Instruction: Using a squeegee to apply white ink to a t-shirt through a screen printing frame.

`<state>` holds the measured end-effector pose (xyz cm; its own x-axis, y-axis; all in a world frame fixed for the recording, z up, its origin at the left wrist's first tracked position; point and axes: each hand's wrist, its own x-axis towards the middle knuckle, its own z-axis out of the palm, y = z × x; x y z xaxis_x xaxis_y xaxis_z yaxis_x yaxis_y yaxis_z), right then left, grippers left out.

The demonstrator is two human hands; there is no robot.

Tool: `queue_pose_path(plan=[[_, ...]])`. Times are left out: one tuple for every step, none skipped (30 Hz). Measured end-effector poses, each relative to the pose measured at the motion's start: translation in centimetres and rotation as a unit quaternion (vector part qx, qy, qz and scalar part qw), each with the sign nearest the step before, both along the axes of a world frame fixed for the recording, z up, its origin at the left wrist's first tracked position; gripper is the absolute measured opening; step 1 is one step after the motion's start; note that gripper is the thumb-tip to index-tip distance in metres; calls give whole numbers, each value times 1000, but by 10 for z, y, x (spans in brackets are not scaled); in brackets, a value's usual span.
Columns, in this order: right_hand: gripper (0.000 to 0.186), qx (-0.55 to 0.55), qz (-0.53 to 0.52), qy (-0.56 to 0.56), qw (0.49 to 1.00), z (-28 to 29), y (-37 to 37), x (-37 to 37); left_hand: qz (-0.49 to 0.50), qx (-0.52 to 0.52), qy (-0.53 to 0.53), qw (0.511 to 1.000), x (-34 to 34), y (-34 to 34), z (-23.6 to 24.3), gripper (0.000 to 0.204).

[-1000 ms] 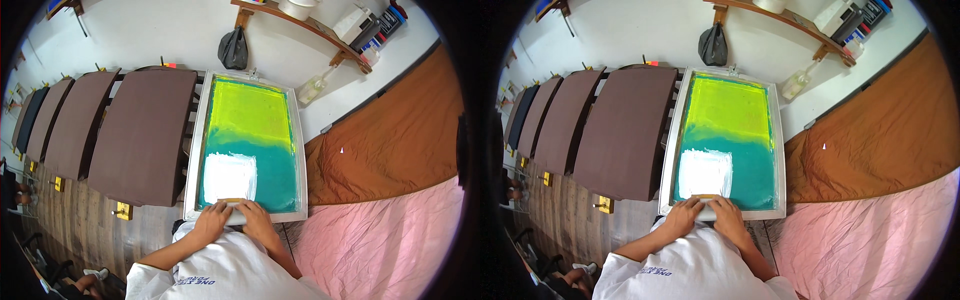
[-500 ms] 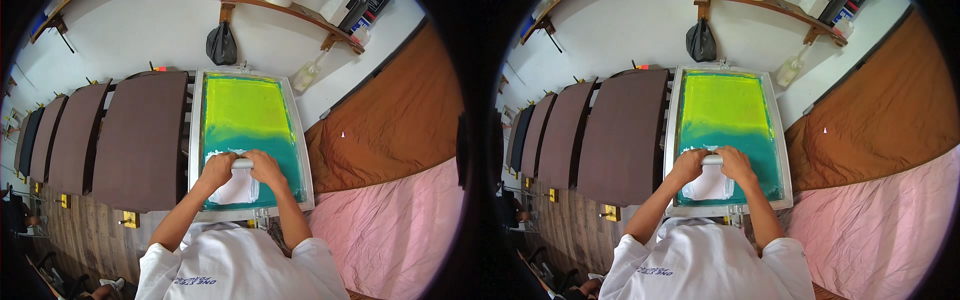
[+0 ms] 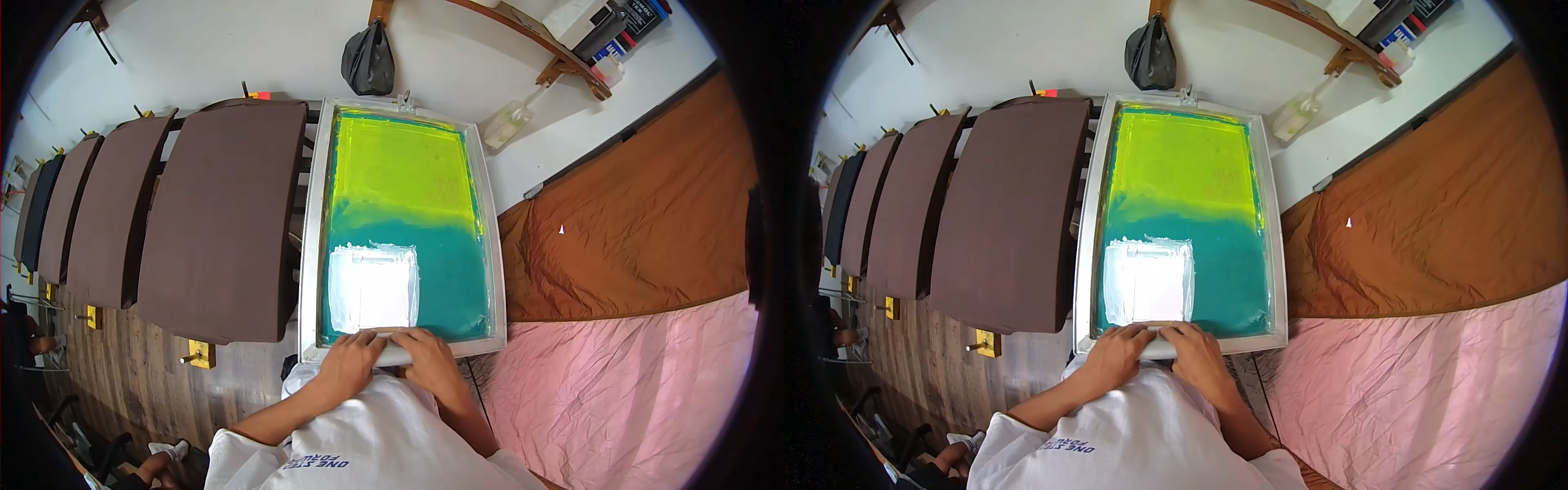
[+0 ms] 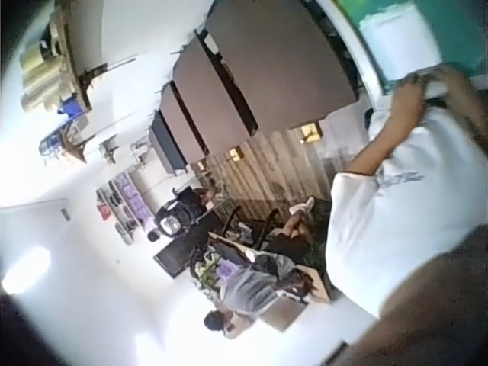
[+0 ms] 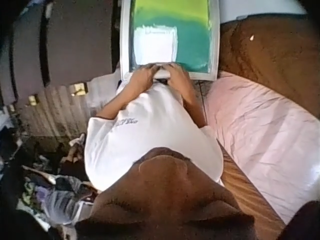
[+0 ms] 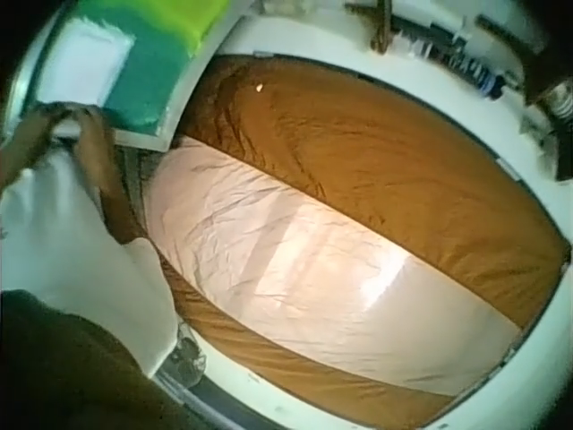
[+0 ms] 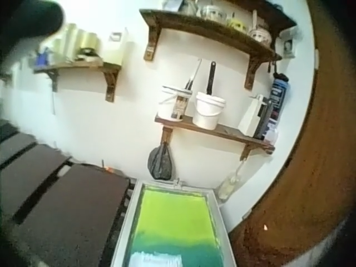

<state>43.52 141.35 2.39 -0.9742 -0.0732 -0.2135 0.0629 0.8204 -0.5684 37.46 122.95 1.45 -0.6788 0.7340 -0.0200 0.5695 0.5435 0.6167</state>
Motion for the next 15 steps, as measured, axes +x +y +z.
queue_pose_path(plan=[[53,-2,10,-19,1000,5,3,-9,-10,-22,-36,999,-11,2,9,47],[52,-5,20,-38,999,11,7,-22,-19,-44,-71,996,-21,4,14,45],[51,1,27,-6,1000,3,14,-34,-5,-14,-26,1000,-32,7,2,41],[50,3,26,13,1000,-1,18,-51,11,-45,-23,999,-48,14,1,42],[49,4,30,32,999,-3,22,-70,26,9,18,999,-63,17,-3,30],[45,-1,35,43,998,-4,25,-90,37,13,34,999,-80,20,-11,28],[43,-6,28,43,999,-7,28,-107,41,22,33,998,-97,24,-16,29],[43,5,19,29,999,-6,28,-121,46,6,32,998,-111,27,-13,28],[42,17,11,16,1000,-6,28,-131,50,-2,24,998,-120,30,-15,30],[44,25,13,14,1000,-10,29,-135,54,-11,16,998,-124,32,-15,33],[44,21,10,19,1000,-11,27,-131,58,-3,3,998,-120,31,-15,31],[44,18,6,23,1000,-15,27,-124,57,12,9,998,-115,30,-20,31],[40,23,18,59,998,-22,25,-113,58,24,14,998,-106,27,-24,30],[41,36,10,54,998,-27,21,-100,60,21,18,998,-94,24,-26,30],[43,49,1,49,998,-23,13,-86,50,39,55,996,-80,19,-35,34]])
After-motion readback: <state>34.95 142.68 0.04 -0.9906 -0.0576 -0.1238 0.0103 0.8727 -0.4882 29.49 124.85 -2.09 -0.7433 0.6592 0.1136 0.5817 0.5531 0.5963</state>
